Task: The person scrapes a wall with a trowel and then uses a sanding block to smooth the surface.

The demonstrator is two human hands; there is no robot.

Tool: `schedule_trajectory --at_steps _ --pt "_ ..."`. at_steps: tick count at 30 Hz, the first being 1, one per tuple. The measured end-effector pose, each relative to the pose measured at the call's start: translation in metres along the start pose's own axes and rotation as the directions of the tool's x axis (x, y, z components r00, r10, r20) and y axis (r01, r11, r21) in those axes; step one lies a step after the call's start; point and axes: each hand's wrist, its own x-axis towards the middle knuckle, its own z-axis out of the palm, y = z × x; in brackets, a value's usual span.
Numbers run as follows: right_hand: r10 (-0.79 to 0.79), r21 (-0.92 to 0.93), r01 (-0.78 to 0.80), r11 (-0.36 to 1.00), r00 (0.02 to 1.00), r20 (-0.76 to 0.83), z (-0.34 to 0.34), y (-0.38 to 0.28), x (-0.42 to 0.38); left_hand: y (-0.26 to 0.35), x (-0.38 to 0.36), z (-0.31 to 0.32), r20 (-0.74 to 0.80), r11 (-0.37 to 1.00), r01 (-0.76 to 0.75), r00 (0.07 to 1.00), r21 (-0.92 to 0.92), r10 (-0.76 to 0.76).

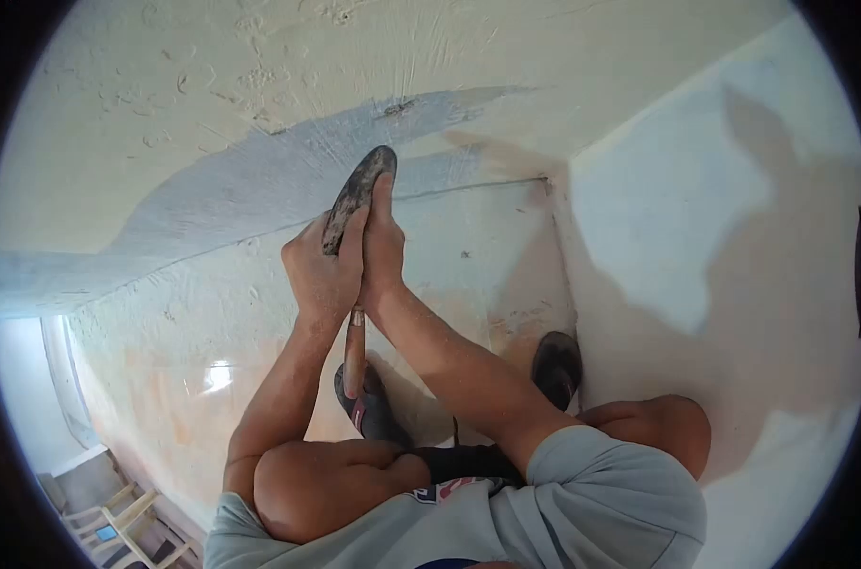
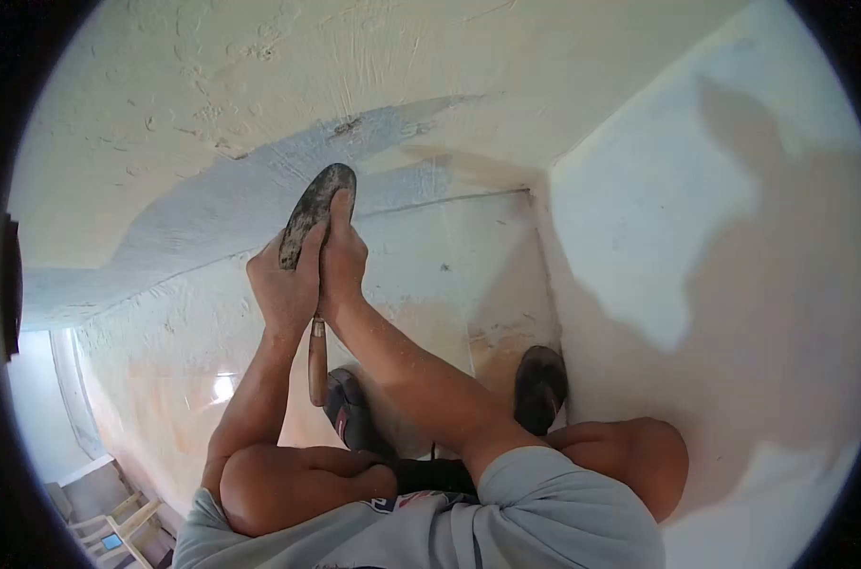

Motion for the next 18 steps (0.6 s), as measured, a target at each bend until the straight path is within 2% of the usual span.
schedule_trajectory --at_steps 1,2,3,4,5,6,7,10,11,12,13,14,15,17,18 --pt "-0.013 0.001 0.013 1.0 0.999 -0.032 -0.001 -0.004 0.002 0.001 -0.001 -0.001 0.03 0.998 0.039 0.999 0.045 -0.041" --pt "-0.031 0.002 0.031 1.0 0.997 -0.065 -0.001 -0.011 0.007 0.007 0.004 0.007 -0.001 1.0 -0.02 1.0 -0.016 0.02" --pt "-0.058 -0.203 0.03 0.979 0.989 -0.133 -0.006 -0.03 0.015 0.017 0.013 0.022 -0.036 0.994 -0.084 0.996 -0.076 0.081" --pt "-0.069 -0.023 0.068 0.997 0.997 -0.047 -0.016 -0.05 0.023 0.033 0.025 0.036 -0.023 0.976 -0.205 0.979 -0.069 0.204" --pt "-0.085 0.151 0.079 0.985 0.996 0.034 -0.024 -0.06 0.029 0.039 0.032 0.047 0.001 0.963 -0.252 0.967 -0.089 0.254" --pt "-0.081 0.136 0.075 0.988 0.996 0.035 -0.024 -0.06 0.034 0.041 0.037 0.054 0.016 0.948 -0.298 0.953 -0.116 0.301" --pt "-0.103 0.141 0.096 0.985 0.994 0.045 -0.027 -0.059 0.036 0.043 0.033 0.05 0.104 0.97 -0.215 0.968 -0.113 0.227" --pt "-0.172 0.182 0.157 0.971 0.983 0.07 -0.026 -0.054 0.038 0.036 0.028 0.045 0.056 0.966 -0.24 0.968 -0.096 0.246" --pt "-0.105 0.119 0.102 0.988 0.994 0.013 -0.021 -0.043 0.034 0.028 0.025 0.041 -0.013 0.958 -0.265 0.964 -0.106 0.265" --pt "-0.045 0.066 0.048 0.997 0.998 -0.048 -0.015 -0.033 0.028 0.022 0.02 0.03 -0.022 0.978 -0.192 0.981 -0.086 0.191" --pt "-0.021 -0.069 0.014 0.998 0.995 -0.096 -0.004 -0.03 0.01 0.017 0.013 0.019 -0.028 0.99 -0.122 0.992 -0.066 0.121" --pt "-0.021 -0.064 0.016 0.998 0.997 -0.079 -0.002 -0.016 0.006 0.009 0.006 0.011 -0.079 0.994 -0.104 0.992 -0.033 0.101" --pt "-0.019 -0.062 0.015 0.998 0.998 -0.063 0.004 -0.009 -0.001 0.003 0.002 0.005 -0.072 0.994 -0.108 0.992 -0.03 0.105" --pt "0.032 0.009 -0.031 0.999 0.997 -0.072 0.004 -0.005 -0.008 -0.004 -0.005 -0.003 -0.001 1.0 0.019 1.0 -0.011 -0.019" --pt "0.001 -0.105 -0.012 0.994 0.995 -0.103 0.001 -0.011 -0.005 0.001 -0.003 -0.001 -0.004 0.999 -0.034 0.999 0.018 0.034"
